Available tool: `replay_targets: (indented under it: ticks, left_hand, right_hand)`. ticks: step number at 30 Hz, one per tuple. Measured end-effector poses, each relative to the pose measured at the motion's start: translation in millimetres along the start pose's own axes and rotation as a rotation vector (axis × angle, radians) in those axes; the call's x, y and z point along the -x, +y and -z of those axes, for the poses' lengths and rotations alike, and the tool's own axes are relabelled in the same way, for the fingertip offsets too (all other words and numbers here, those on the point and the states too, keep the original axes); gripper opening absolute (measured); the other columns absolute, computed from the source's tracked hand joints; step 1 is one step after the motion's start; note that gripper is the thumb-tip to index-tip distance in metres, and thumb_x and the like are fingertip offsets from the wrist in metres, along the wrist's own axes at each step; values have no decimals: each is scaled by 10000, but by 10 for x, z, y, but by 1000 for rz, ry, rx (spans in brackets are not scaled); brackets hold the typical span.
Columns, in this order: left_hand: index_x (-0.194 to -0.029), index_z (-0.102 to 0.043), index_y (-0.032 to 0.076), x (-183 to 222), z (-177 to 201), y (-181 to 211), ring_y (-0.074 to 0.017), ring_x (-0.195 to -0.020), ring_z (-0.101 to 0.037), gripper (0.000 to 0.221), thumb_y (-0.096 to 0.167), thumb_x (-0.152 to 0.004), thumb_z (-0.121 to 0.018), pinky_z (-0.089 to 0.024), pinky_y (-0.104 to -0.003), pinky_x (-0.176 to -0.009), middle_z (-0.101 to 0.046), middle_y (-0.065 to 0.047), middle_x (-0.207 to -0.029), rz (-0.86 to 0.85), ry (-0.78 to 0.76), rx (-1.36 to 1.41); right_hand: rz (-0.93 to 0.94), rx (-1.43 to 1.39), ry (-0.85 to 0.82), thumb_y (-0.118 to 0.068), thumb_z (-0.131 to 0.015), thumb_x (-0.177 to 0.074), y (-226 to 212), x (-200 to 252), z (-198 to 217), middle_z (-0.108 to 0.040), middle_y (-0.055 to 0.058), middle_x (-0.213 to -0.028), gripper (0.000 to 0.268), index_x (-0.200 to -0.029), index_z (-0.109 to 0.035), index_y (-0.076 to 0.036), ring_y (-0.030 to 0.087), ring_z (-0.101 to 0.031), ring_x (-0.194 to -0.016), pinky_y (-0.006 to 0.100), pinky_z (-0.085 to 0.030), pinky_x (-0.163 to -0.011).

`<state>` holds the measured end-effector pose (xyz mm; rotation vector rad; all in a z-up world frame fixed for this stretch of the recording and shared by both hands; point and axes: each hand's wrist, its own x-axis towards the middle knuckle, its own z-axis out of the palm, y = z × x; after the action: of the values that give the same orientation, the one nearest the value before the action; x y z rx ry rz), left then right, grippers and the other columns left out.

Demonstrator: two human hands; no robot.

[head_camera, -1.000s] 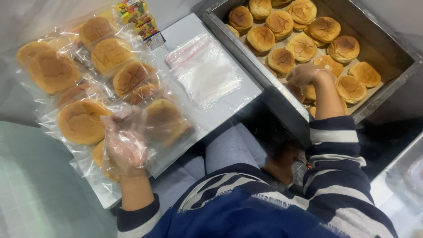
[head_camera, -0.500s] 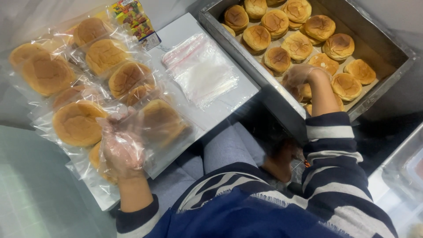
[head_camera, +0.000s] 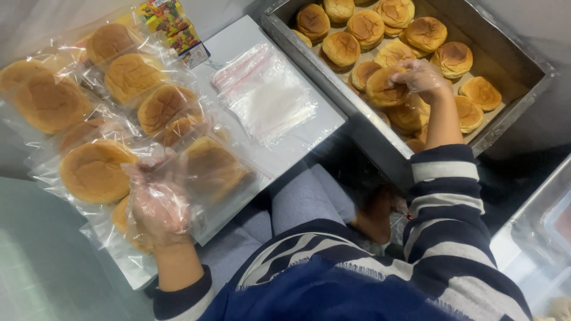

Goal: Picking up baked buns from a metal tray and placing them into individual plastic bags for packaging.

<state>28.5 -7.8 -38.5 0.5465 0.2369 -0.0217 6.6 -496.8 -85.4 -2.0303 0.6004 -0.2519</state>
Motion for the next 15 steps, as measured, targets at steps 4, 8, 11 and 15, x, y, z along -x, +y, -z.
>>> replay_targets:
  ticks: [4, 8, 11, 15]
  left_hand:
    - [-818, -565, 57, 35, 17, 33, -272, -939, -557, 258, 278, -892, -454, -450, -477, -939, -574, -114, -841, 110, -36, 199]
    - [-831, -556, 50, 55, -6, 22, -261, -936, -550, 245, 270, -888, -464, -446, -469, -944, -565, -109, -847, 95, -76, 207]
    - [-822, -552, 55, 69, -43, 17, -244, -922, -547, 249, 276, -887, -459, -450, -455, -938, -558, -94, -833, 83, -72, 194]
    - [-831, -547, 38, 47, 21, 14, -280, -951, -530, 265, 253, -920, -421, -419, -485, -967, -545, -135, -864, 116, -108, 287]
  right_hand:
    - [-233, -229, 5, -62, -591, -782, 134, -288, 21, -618, 20, -741, 104, -839, -542, -134, 88, -606, -670, 169, -479, -537]
    - [-207, -33, 187, -138, -569, -772, 318, -440, 65, -619, 16, -919, 245, -1016, -559, -125, 106, -583, -784, 204, -468, -534]
    - [-244, -218, 344, -91, -502, -807, 105, -360, 64, -581, -23, -747, 92, -825, -580, -136, 53, -536, -596, 142, -437, -508]
    - [-344, -782, 93, 12, -422, -784, -185, -182, 3, -482, 48, -700, 189, -649, -403, -119, 127, -486, -570, 171, -385, -431]
